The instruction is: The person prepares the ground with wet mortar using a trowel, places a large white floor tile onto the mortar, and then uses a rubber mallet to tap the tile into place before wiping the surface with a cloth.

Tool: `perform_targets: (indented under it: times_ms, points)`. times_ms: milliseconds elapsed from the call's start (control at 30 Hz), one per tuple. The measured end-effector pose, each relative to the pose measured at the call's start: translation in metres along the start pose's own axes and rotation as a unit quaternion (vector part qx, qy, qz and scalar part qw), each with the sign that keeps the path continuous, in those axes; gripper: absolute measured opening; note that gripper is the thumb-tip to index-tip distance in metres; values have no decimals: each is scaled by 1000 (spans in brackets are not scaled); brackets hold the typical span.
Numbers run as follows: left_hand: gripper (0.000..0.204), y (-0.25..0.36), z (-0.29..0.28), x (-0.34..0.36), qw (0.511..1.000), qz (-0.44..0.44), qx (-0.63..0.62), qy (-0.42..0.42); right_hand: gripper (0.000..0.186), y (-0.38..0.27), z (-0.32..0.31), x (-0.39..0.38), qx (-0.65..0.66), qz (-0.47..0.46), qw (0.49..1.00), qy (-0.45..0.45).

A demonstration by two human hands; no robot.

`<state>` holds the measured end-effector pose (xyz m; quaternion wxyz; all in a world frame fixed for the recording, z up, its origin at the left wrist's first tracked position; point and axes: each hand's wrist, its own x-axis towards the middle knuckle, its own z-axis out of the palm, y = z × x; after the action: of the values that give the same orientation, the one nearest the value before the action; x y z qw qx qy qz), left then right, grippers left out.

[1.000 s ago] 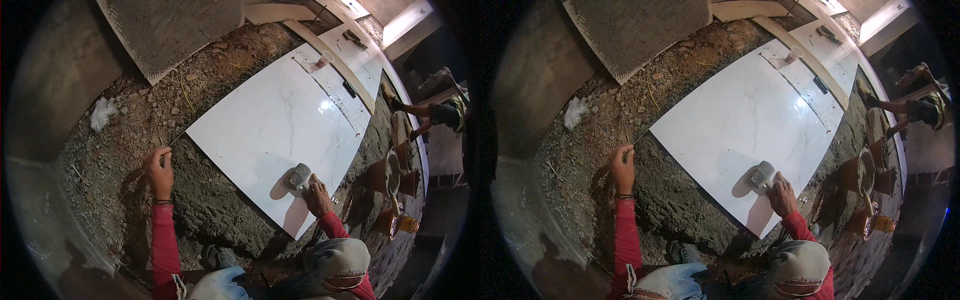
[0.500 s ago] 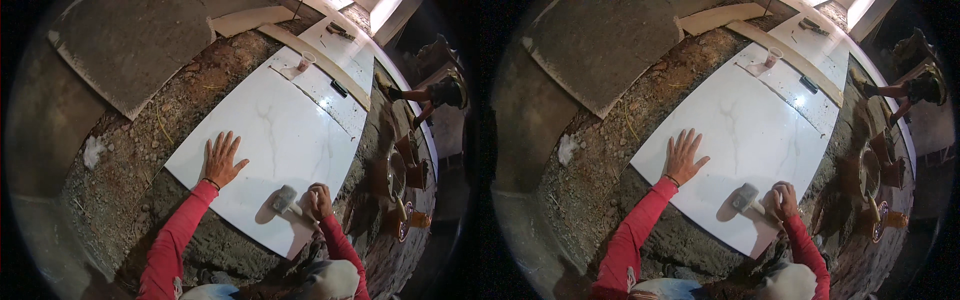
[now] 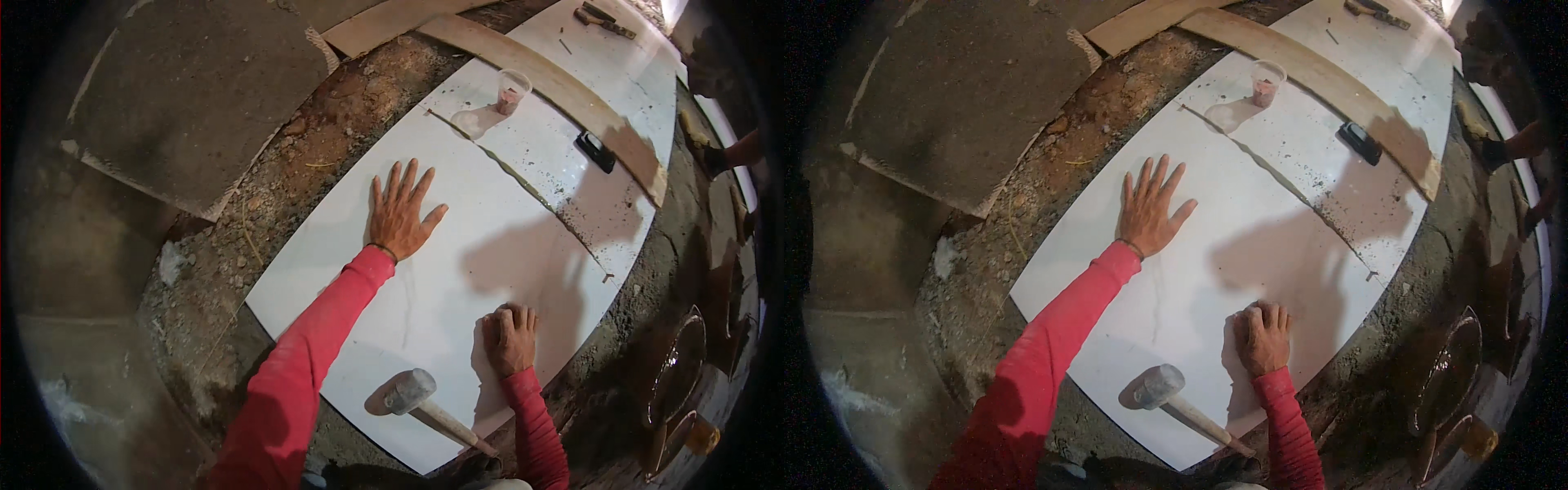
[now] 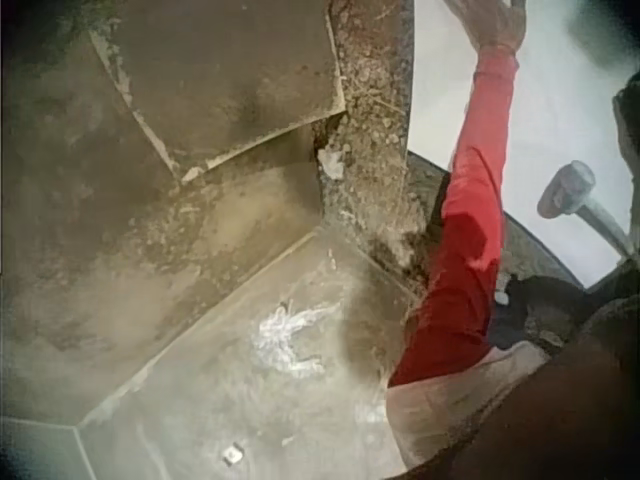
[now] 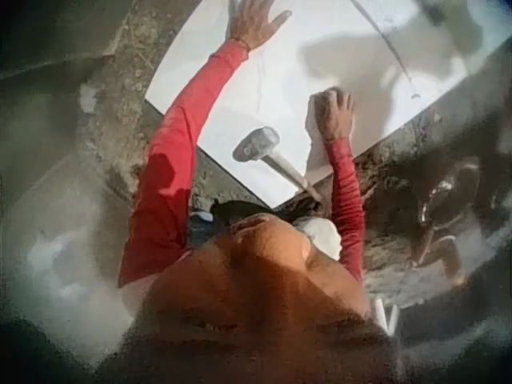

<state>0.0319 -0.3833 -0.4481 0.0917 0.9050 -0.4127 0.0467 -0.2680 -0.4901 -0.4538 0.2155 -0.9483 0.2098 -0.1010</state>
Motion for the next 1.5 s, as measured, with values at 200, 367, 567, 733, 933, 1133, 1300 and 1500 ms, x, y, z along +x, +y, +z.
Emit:
perform_targets:
  times_ms: [200,367,567,733,933,1133,1300,1500]
  points:
    - [52,7,6,-30,994,11,-89,56,25,7,17,-25,55,-43,997,35]
    - [41,18,-26,-162,952,-50,-299,38,31,-58,-3,-138,145,-85,981,-97]
    - [46,43,-88,-334,803,-432,-267,312,30,-90,-1,-163,-30,-189,981,-42]
    - [70,73,-81,-331,758,-527,-275,268,27,-169,-77,-99,35,-85,980,-177]
    - [74,83,-87,-342,672,-603,-322,286,31,-341,-44,-25,14,-202,940,-274]
    - [67,93,-103,-356,672,-595,-343,275,36,-432,90,-56,184,-208,924,-262]
    - [66,96,-107,-356,688,-584,-348,254,30,-525,124,-55,8,-367,886,-282]
    - [66,90,-107,-368,691,-583,-355,239,30,-578,206,-68,70,-492,838,-224]
